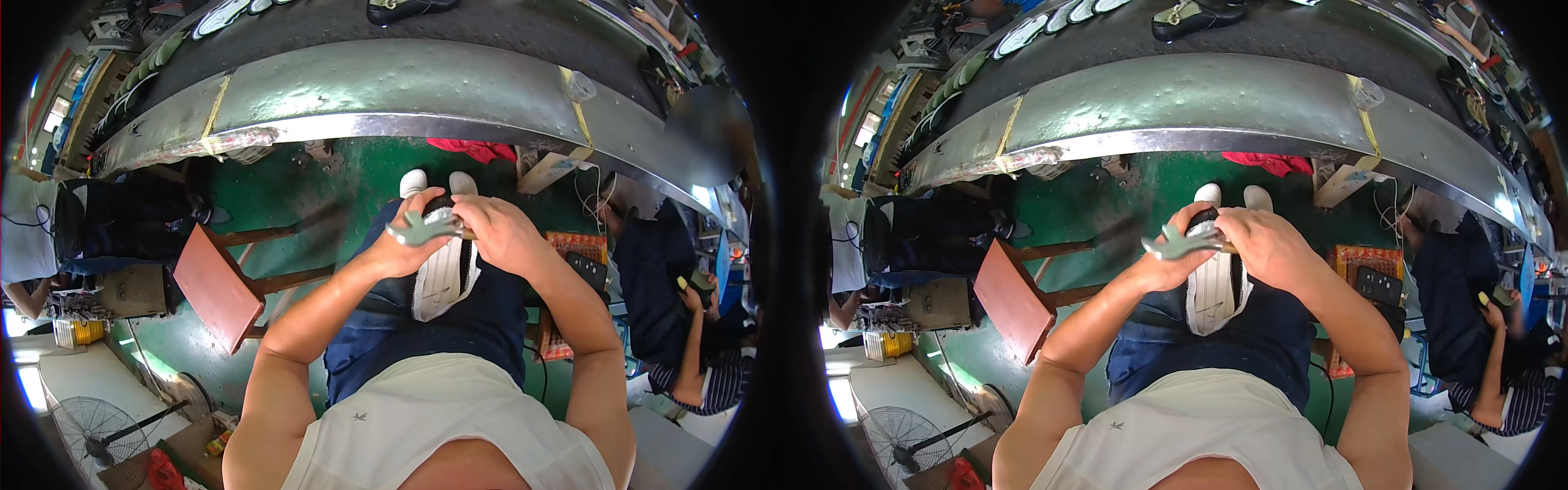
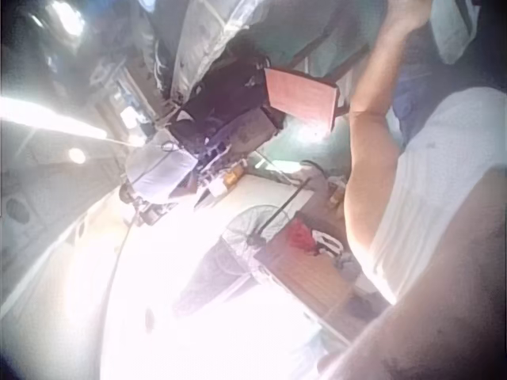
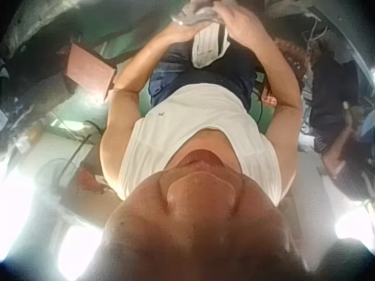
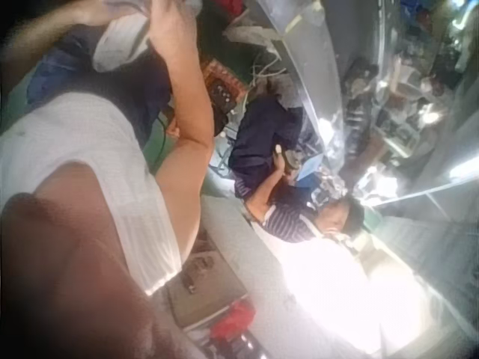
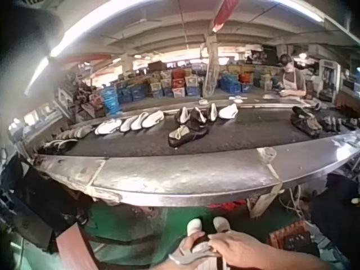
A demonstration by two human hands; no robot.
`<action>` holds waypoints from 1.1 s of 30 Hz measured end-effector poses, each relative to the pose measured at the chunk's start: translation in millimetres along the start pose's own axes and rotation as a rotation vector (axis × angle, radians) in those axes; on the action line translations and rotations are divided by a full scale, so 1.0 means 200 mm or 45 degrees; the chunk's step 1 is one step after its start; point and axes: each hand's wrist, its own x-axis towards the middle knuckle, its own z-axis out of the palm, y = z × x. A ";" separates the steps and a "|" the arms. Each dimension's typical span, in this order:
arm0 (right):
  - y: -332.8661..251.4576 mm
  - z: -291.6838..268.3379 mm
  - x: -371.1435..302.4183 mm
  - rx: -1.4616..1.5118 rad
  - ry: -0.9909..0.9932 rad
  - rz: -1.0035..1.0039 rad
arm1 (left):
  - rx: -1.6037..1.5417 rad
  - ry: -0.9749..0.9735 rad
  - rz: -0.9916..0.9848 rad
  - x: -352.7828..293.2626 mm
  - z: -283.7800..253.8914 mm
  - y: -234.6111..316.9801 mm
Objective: Using pliers to pull and adjust material on the bottom of shoe uppers at a factory workbench.
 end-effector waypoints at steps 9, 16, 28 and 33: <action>0.10 0.17 -0.06 0.793 0.258 0.769 | -0.507 0.026 -0.111 0.00 0.04 -0.12; -0.15 0.00 -0.37 1.211 -0.300 1.047 | -0.605 0.010 -0.304 -0.02 -0.02 -0.15; -0.11 0.01 -0.25 1.572 -0.526 1.209 | -0.696 -0.293 -0.230 0.07 -0.13 -0.19; -0.08 -0.03 -0.23 1.490 -0.591 1.217 | -0.944 -0.429 -0.312 0.13 -0.14 -0.21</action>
